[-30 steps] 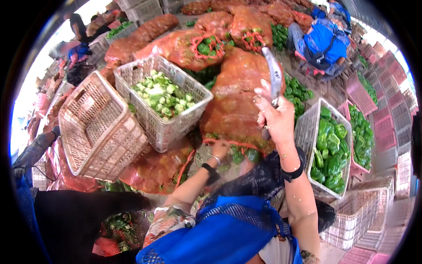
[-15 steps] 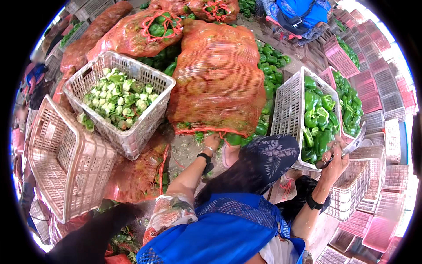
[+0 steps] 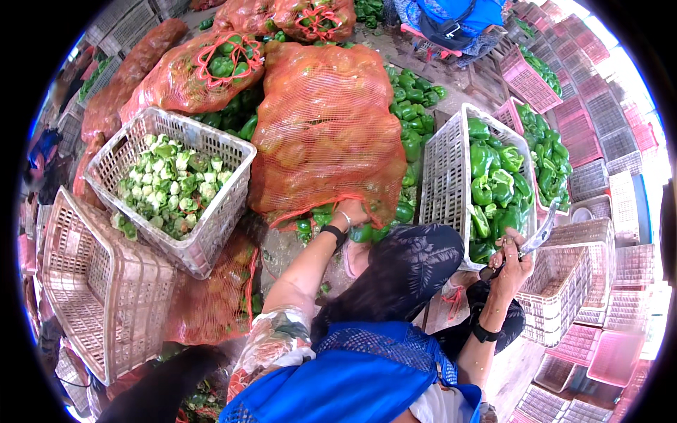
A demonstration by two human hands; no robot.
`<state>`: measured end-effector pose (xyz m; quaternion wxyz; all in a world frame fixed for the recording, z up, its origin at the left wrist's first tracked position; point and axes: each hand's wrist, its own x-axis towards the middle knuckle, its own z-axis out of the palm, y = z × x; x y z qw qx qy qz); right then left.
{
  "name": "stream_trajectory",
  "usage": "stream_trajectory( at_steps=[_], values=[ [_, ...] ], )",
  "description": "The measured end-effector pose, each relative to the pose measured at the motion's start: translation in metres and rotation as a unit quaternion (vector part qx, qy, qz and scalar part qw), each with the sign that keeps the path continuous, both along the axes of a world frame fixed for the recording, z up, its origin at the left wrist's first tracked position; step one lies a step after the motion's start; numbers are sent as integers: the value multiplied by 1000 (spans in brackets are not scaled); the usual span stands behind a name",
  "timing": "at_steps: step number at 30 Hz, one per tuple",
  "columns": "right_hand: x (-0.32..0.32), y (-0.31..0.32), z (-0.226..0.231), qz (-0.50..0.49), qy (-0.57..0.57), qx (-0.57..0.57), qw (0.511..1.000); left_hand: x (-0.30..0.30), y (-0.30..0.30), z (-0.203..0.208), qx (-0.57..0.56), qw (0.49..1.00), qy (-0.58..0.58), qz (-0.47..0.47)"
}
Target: The person trims the stems off green peppers using a knife and places the trimmed peppers into a plastic crate.
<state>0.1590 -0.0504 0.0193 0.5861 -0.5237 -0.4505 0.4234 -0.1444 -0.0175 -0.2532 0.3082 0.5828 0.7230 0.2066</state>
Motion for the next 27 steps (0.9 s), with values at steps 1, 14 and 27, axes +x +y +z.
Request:
stream_trajectory(
  at_steps=[1,14,27],
  values=[
    [3,0,-1,4,4,1,1000,-2,1,-1,-7,1000,-13,6],
    [9,0,8,24,32,30,999,-27,-131,39,-133,745,-600,260],
    [-96,-40,39,279,-125,112,945,12,-144,258,258,862,-435,47]
  ],
)
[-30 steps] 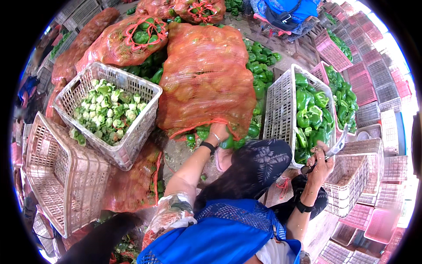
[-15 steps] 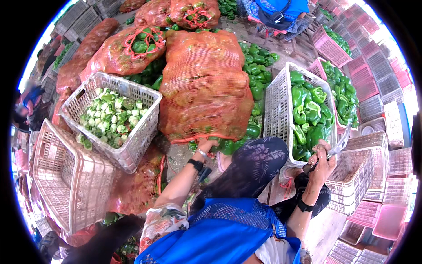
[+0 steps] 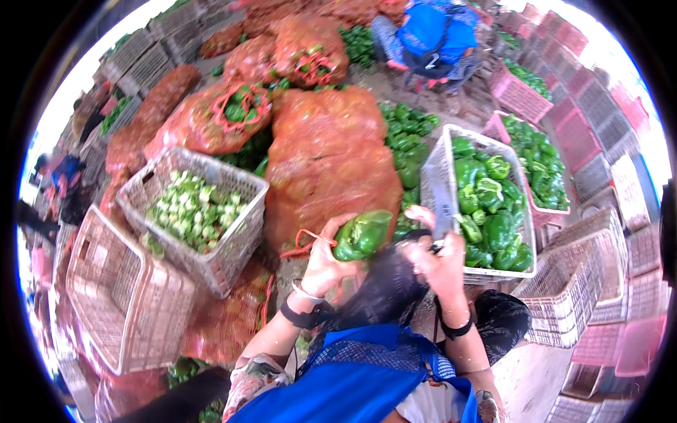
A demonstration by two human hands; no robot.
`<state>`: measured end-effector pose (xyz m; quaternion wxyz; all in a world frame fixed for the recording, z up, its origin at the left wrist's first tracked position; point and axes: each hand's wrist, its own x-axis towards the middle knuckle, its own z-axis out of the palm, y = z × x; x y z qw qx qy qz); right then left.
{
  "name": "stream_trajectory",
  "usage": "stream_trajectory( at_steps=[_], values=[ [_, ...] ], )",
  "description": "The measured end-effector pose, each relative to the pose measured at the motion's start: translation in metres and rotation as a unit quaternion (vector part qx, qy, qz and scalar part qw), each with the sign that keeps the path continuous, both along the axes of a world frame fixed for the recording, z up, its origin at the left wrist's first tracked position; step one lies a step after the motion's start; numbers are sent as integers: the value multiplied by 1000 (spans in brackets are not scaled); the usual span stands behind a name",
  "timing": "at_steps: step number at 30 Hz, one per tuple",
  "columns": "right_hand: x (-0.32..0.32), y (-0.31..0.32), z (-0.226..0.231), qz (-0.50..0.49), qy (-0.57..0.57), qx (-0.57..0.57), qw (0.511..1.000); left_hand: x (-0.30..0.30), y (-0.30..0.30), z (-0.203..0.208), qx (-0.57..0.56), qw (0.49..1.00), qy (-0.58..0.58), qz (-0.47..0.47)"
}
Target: The person trims the stems off green peppers using a knife and places the trimmed peppers into a plastic crate.
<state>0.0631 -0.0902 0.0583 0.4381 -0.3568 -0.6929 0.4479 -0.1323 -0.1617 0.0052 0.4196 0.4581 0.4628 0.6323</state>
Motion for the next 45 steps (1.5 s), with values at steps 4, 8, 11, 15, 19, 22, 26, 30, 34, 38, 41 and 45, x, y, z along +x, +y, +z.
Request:
stream_trajectory(
  at_steps=[4,8,11,15,19,22,26,30,34,38,41,45],
  values=[
    [11,0,13,-21,7,-20,1000,33,40,46,148,938,298,99],
    [35,17,1,-99,138,65,983,68,67,66,218,933,285,35],
    [63,18,11,-138,113,26,984,81,81,69,246,922,294,-52],
    [90,26,1,-170,213,-23,962,104,96,63,92,965,-55,-238],
    [110,36,0,-173,357,-126,909,117,123,55,16,922,-237,-305],
    [128,53,-13,-179,418,-137,880,122,143,30,-70,887,-320,-325],
    [182,83,-47,-324,321,-30,890,113,164,19,-22,825,-445,-348],
    [183,94,-41,-372,-103,28,922,122,171,19,-15,887,-353,-296],
    [145,83,-20,-134,101,-31,985,130,169,19,-47,938,-170,-297],
    [142,91,-24,-80,-55,47,994,135,170,13,-90,940,-92,-317],
    [145,87,-25,-52,-40,-92,994,132,167,10,-116,925,-120,-342],
    [146,93,-49,-81,41,45,995,144,166,2,-113,921,-135,-348]
  ],
)
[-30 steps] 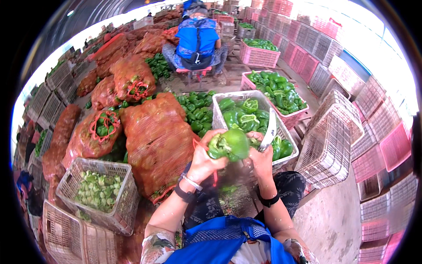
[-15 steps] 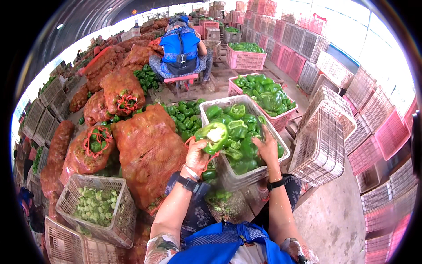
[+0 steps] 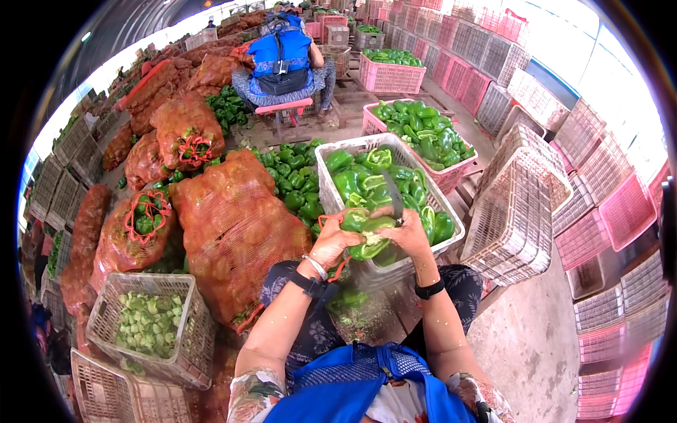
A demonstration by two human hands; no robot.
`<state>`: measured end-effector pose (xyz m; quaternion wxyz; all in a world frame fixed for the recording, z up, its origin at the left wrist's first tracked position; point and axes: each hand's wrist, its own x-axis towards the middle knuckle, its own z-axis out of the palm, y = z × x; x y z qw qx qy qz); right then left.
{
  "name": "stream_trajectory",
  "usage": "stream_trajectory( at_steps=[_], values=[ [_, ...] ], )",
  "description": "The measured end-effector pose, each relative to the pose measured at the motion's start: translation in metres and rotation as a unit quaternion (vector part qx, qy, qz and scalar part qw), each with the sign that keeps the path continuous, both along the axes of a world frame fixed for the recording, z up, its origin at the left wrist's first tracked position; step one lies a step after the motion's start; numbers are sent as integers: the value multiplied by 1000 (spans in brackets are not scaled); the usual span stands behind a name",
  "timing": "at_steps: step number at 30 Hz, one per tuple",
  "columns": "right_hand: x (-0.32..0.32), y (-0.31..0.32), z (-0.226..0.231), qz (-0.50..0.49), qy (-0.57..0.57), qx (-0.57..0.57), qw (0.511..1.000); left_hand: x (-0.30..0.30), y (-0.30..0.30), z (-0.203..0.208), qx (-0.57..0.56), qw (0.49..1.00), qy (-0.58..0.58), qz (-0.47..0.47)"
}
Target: The person trims the stems off green peppers using a knife and places the trimmed peppers into a plastic crate.
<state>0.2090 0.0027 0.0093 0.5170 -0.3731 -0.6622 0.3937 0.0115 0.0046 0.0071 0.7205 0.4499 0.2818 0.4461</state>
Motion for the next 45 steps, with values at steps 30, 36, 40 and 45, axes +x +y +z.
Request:
stream_trajectory(
  at_steps=[30,36,40,45],
  values=[
    [-18,-7,-3,-179,-245,23,953,15,-2,-21,177,964,186,71],
    [-26,-5,-15,-272,-224,34,935,26,-1,-26,258,924,252,131],
    [-28,-2,-19,-303,-199,19,932,36,5,-36,251,908,286,174],
    [-26,4,-15,-336,-216,8,917,51,12,-41,246,905,272,216]
  ],
)
